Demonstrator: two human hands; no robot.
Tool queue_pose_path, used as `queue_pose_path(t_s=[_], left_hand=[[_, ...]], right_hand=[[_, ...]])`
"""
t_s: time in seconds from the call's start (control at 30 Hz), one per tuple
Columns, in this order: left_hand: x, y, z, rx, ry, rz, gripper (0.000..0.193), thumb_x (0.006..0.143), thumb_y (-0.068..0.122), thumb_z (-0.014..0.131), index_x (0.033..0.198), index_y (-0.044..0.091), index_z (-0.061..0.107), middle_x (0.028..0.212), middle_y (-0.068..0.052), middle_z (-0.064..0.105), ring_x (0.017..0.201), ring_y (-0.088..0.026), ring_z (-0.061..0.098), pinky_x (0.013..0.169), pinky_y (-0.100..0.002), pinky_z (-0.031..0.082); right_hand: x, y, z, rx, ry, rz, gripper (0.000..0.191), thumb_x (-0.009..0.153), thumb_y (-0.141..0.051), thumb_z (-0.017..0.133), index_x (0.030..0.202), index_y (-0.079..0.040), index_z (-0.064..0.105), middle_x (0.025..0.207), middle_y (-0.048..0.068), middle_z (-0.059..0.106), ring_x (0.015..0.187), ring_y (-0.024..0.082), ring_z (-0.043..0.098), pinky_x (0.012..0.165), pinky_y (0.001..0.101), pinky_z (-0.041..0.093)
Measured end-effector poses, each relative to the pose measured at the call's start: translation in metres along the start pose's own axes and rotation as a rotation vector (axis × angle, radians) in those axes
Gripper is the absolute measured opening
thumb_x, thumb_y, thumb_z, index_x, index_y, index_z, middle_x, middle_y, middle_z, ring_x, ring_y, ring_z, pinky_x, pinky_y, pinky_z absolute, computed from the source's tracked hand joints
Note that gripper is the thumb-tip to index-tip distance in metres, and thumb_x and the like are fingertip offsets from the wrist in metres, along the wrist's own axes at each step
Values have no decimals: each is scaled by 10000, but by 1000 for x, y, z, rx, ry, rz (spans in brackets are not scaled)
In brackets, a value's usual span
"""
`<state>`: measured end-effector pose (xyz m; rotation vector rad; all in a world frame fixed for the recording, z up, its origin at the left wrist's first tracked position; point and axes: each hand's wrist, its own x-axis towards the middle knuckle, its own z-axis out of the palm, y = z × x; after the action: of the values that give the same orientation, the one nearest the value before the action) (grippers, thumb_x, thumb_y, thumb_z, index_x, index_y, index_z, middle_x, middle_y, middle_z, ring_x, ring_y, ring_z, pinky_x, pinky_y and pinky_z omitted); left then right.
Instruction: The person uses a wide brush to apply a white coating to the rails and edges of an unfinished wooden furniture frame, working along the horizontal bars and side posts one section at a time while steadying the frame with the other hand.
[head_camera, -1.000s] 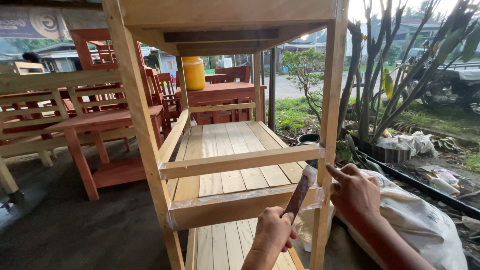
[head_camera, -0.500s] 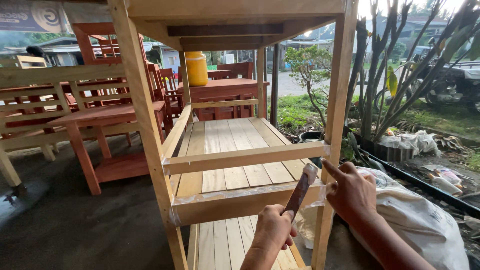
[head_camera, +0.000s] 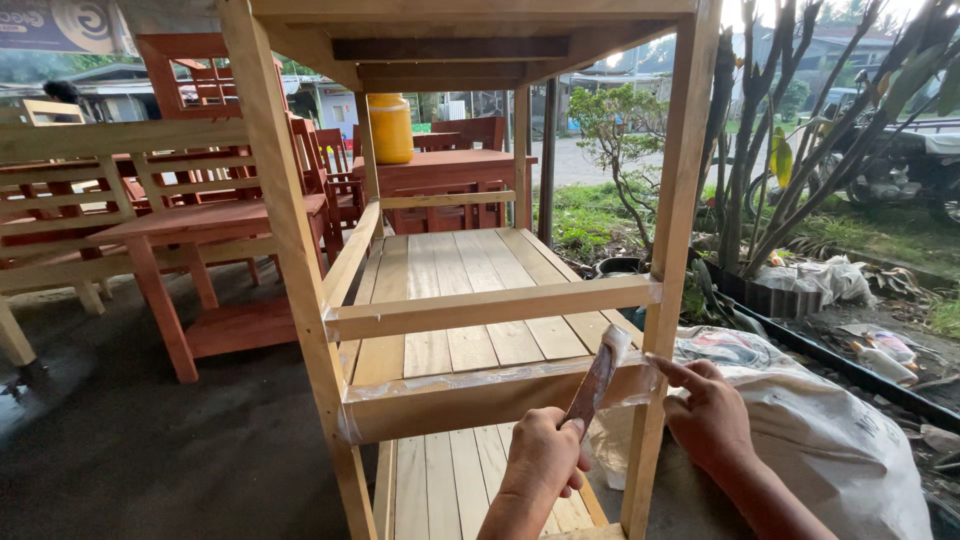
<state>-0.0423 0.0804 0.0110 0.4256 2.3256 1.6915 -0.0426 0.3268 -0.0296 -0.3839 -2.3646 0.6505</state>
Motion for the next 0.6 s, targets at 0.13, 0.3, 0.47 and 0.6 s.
queue_pose_path(t_s=[0.13,0.3,0.47,0.6], left_hand=[[1,-2,0,1,11,4,275,1010,221,557,957,-16,687,654,-93,693,430,-130,602,366,-280,471],[1,-4,1,23,9,7,283,1019,221,552,953,-20,684,656,-90,694,434,-120,610,369,-272,482],[1,-5,2,16,2,-2,282,1018,223,553,960,-19,684,650,-89,689,426,-122,597,364,-274,472],[2,-4,3,8,-5,-4,280,1018,222,549,970,-18,687,650,-88,688,424,-123,594,361,-275,465]], right_hand=[[0,-9,-2,-285,-108,-65,814,833,-79,638,1531,-436,419,1196,6,654,576,92,542,547,249,547],[-11,0,4,-373,-58,-102,774,873,-114,608,1541,-454,416,1093,-25,705,646,112,586,704,290,433],[-22,10,8,-272,123,-240,619,860,-137,638,1395,-437,557,1064,-36,720,709,91,611,779,302,422],[-28,-4,11,-474,41,-258,731,852,-135,638,1488,-459,480,1076,-25,645,730,111,599,842,304,411]])
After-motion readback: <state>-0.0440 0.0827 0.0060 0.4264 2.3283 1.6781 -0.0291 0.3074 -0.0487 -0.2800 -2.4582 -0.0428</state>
